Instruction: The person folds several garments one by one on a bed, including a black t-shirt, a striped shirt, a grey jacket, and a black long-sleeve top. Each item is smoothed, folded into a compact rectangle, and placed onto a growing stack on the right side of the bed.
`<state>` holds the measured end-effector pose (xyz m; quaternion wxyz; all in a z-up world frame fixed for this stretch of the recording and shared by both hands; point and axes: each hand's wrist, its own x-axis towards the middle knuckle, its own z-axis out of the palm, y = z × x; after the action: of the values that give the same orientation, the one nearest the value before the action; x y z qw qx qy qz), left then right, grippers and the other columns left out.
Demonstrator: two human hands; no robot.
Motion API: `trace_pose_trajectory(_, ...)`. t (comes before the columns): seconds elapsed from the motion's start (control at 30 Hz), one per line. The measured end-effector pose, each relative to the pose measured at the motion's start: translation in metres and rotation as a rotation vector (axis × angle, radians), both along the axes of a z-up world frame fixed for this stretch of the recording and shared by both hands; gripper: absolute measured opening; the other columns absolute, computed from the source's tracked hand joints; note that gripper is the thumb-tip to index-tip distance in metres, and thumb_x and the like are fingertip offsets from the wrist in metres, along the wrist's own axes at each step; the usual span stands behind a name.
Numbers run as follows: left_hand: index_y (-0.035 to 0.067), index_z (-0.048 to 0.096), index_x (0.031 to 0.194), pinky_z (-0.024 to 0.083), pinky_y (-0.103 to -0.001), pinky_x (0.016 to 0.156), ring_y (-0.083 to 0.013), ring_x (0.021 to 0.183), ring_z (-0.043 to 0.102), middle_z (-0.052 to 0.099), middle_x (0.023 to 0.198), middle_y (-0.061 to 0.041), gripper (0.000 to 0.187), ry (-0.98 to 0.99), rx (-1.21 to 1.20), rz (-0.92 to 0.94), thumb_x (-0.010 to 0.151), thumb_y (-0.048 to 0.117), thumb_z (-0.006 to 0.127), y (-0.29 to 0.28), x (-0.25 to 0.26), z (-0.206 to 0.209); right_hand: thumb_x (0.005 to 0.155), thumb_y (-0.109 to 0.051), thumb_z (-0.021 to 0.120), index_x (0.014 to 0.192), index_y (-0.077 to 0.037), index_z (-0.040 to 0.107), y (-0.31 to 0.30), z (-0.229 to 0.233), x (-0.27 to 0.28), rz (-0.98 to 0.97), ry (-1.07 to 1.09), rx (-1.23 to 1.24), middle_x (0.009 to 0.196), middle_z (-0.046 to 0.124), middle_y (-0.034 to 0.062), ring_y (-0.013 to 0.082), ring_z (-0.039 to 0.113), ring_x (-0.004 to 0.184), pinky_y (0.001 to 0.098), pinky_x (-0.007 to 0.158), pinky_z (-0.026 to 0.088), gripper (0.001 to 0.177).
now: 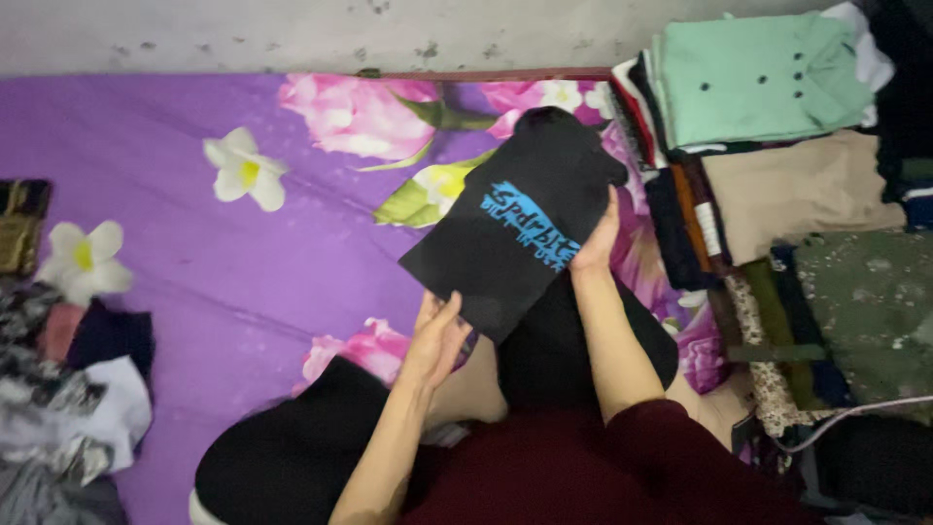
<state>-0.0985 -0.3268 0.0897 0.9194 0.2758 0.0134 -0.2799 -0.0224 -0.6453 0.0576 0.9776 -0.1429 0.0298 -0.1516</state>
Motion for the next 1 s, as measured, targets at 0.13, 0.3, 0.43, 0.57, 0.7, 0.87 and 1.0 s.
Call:
trace_pose_trajectory(0.13, 0.019, 0.033, 0.156, 0.052, -0.046, 0.103, -0.0256, 0.136, 0.052, 0.048, 0.151, -0.006, 0.063, -0.086, 0.121, -0.057, 0.099, 0.007, 0.057, -0.059, 0.043, 0.020, 0.106, -0.037, 0.048, 0.142, -0.003, 0.060, -0.062, 0.012, -0.015, -0.126, -0.033, 0.032, 0.148, 0.062, 0.0132, 0.0331, 0.057, 0.137, 0.0460, 0.124, 0.039, 0.052)
trace_pose_trajectory(0.3, 0.020, 0.032, 0.156, 0.058, -0.045, 0.096, -0.0251, 0.133, 0.054, 0.048, 0.149, -0.007, 0.066, -0.137, 0.181, -0.179, 0.097, 0.006, 0.059, -0.135, 0.085, 0.053, 0.107, -0.036, 0.046, 0.145, -0.003, 0.058, -0.134, 0.027, -0.026, -0.313, -0.081, 0.020, 0.150, 0.059, 0.0135, 0.0338, 0.056, 0.139, 0.0476, 0.125, 0.039, 0.052)
trace_pose_trajectory(0.43, 0.019, 0.032, 0.157, 0.058, -0.044, 0.095, -0.0250, 0.133, 0.054, 0.049, 0.149, -0.006, 0.067, -0.190, 0.158, -0.282, 0.097, 0.006, 0.061, -0.208, 0.122, 0.056, 0.105, -0.040, 0.048, 0.148, -0.004, 0.055, -0.206, 0.039, -0.025, -0.407, -0.103, -0.089, 0.154, 0.057, 0.0131, 0.0340, 0.053, 0.143, 0.0476, 0.127, 0.038, 0.057)
trace_pose_trajectory(0.57, 0.016, 0.032, 0.160, 0.056, -0.042, 0.098, -0.0228, 0.133, 0.055, 0.051, 0.150, -0.006, 0.066, -0.298, 0.198, -0.338, 0.101, 0.007, 0.061, -0.292, 0.168, 0.053, 0.103, -0.042, 0.050, 0.152, -0.005, 0.052, -0.285, 0.049, -0.017, -0.457, -0.162, -0.153, 0.158, 0.054, 0.0124, 0.0340, 0.052, 0.146, 0.0469, 0.130, 0.037, 0.061)
trace_pose_trajectory(0.7, 0.026, 0.020, 0.163, 0.057, -0.040, 0.096, -0.0229, 0.126, 0.060, 0.055, 0.145, -0.009, 0.078, -0.343, 0.159, -0.405, 0.099, 0.006, 0.060, -0.387, 0.224, 0.060, 0.102, -0.045, 0.052, 0.152, -0.007, 0.050, -0.361, 0.061, 0.007, -0.552, -0.251, -0.367, 0.160, 0.051, 0.0099, 0.0315, 0.048, 0.151, 0.0465, 0.134, 0.035, 0.063)
trace_pose_trajectory(0.87, 0.031, 0.015, 0.165, 0.047, -0.039, 0.073, -0.0261, 0.112, 0.063, 0.056, 0.146, -0.018, 0.086, -0.404, 0.267, -0.456, 0.097, 0.006, 0.061, -0.467, 0.270, 0.071, 0.096, -0.050, 0.059, 0.148, -0.001, 0.053, -0.438, 0.065, 0.036, -0.718, -0.190, -0.258, 0.154, 0.054, 0.0166, 0.0378, 0.052, 0.144, 0.0510, 0.125, 0.040, 0.071)
trace_pose_trajectory(1.0, 0.037, 0.007, 0.158, 0.055, -0.046, 0.085, -0.0261, 0.127, 0.054, 0.042, 0.152, -0.011, 0.095, -0.301, 0.531, -0.534, 0.090, 0.007, 0.065, -0.494, 0.289, 0.049, 0.094, -0.030, 0.071, 0.140, -0.006, 0.059, -0.472, 0.029, 0.059, -0.728, 0.038, -0.273, 0.144, 0.062, 0.0126, 0.0324, 0.059, 0.135, 0.0478, 0.120, 0.047, 0.053)
